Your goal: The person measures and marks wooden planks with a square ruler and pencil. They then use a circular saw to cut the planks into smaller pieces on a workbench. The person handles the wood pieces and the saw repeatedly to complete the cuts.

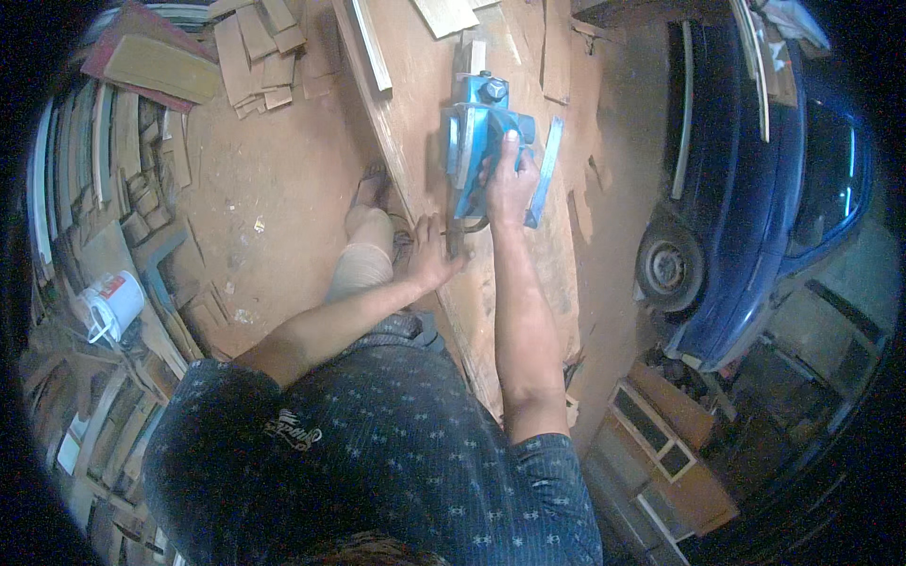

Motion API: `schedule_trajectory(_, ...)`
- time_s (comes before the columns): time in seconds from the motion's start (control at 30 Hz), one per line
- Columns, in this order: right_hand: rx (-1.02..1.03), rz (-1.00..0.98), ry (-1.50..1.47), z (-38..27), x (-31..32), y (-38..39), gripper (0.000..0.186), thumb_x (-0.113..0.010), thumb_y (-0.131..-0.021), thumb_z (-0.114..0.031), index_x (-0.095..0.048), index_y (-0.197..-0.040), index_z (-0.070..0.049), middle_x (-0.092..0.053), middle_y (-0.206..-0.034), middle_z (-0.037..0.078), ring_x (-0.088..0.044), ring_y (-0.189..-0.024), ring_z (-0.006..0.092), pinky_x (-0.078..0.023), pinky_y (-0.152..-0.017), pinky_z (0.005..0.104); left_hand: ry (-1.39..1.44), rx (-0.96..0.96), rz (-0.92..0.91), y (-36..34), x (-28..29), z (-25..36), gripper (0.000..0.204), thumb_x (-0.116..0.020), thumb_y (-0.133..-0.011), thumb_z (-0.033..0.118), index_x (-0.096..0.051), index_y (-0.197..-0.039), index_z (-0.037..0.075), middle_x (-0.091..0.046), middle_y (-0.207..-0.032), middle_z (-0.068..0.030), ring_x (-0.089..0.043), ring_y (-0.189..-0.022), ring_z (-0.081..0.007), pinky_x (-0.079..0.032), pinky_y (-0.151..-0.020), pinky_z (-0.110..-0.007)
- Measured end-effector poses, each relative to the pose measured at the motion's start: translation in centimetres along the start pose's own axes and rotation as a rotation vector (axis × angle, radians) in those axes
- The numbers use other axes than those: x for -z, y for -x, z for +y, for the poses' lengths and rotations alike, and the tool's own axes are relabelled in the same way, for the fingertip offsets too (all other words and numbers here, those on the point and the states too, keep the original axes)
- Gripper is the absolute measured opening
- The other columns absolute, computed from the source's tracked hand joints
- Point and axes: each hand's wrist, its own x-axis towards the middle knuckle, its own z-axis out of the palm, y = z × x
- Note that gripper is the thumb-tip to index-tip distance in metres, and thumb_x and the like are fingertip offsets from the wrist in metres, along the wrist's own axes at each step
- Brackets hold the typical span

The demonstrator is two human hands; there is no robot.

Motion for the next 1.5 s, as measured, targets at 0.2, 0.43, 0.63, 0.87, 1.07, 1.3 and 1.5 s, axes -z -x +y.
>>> schedule_trajectory(0.2,0.033,0.019,0.031,-1.7,-2.5,-4.6,0.058,-0.055,-0.102,-0.056,-0.064,-0.083,-0.002,-0.061,-0.068,0.005,-0.056,-0.055,0.0132,-0.047,-0.051,0.0290,-0.041,0.090,-0.002,-0.9,-0.8,0.0,0.134,-0.076,-0.077,0.065,0.002,-0.157,-0.010,-0.001,-0.163,-0.0359,-0.007,-0.152,-0.0514,-0.024,-0.122,-0.053)
schedule_trajectory(0.43,0.086,0.054,0.079,-3.6,-5.5,-9.9,0.063,-0.055,-0.101,-0.058,-0.068,-0.084,0.001,-0.062,-0.068,0.007,-0.058,-0.055,0.0146,-0.047,-0.052,0.0307,0.015,0.202,-0.196,-1.6,0.8,0.6,0.141,-0.076,-0.076,0.069,0.008,-0.156,-0.010,0.001,-0.163,-0.0359,-0.005,-0.153,-0.0490,-0.020,-0.124,-0.051)
schedule_trajectory(0.63,0.138,0.069,0.070,-5.1,-7.6,-13.3,0.067,-0.056,-0.100,-0.059,-0.067,-0.078,0.003,-0.062,-0.064,0.007,-0.058,-0.054,0.0153,-0.048,-0.050,0.0315,-0.082,0.199,-0.295,-2.6,1.1,0.5,0.137,-0.074,-0.079,0.069,0.008,-0.157,-0.009,0.003,-0.164,-0.0357,-0.008,-0.154,-0.0470,-0.028,-0.121,-0.049)
schedule_trajectory(0.87,0.153,0.040,0.006,-6.6,-9.1,-15.2,0.064,-0.052,-0.103,-0.055,-0.067,-0.079,0.002,-0.062,-0.064,0.007,-0.058,-0.051,0.0144,-0.047,-0.048,0.0301,-0.055,0.169,-0.329,-2.9,0.7,-0.3,0.132,-0.071,-0.084,0.065,0.010,-0.157,-0.008,0.007,-0.163,-0.0373,-0.010,-0.154,-0.0462,-0.033,-0.119,-0.047)
schedule_trajectory(1.07,0.022,0.008,-0.008,-5.8,-8.3,-16.5,0.065,-0.050,-0.103,-0.057,-0.068,-0.087,0.003,-0.062,-0.065,0.008,-0.059,-0.051,0.0166,-0.048,-0.049,0.0311,-0.149,0.075,-0.317,-3.7,0.4,-0.5,0.117,-0.066,-0.090,0.060,-0.001,-0.157,-0.010,-0.001,-0.162,-0.0394,-0.040,-0.140,-0.0510,-0.043,-0.111,-0.047)
schedule_trajectory(1.3,-0.076,-0.066,0.003,-4.3,-5.0,-11.6,0.060,-0.052,-0.101,-0.055,-0.067,-0.090,0.003,-0.064,-0.070,0.009,-0.060,-0.054,0.0168,-0.048,-0.054,0.0314,-0.218,0.047,-0.119,-2.5,-1.0,-0.4,0.099,-0.061,-0.094,0.057,-0.023,-0.152,-0.014,-0.017,-0.157,-0.0396,-0.054,-0.126,-0.0514,-0.050,-0.102,-0.049)
schedule_trajectory(1.5,-0.146,-0.032,-0.057,-2.1,-2.1,-6.0,0.057,-0.060,-0.098,-0.054,-0.065,-0.084,0.001,-0.065,-0.070,0.008,-0.061,-0.055,0.0149,-0.049,-0.053,0.0303,-0.155,0.024,-0.316,-2.5,3.7,-0.4,0.063,-0.057,-0.095,0.059,-0.070,-0.118,0.002,-0.072,-0.110,-0.0236,-0.070,-0.105,-0.0389,-0.054,-0.091,-0.048)
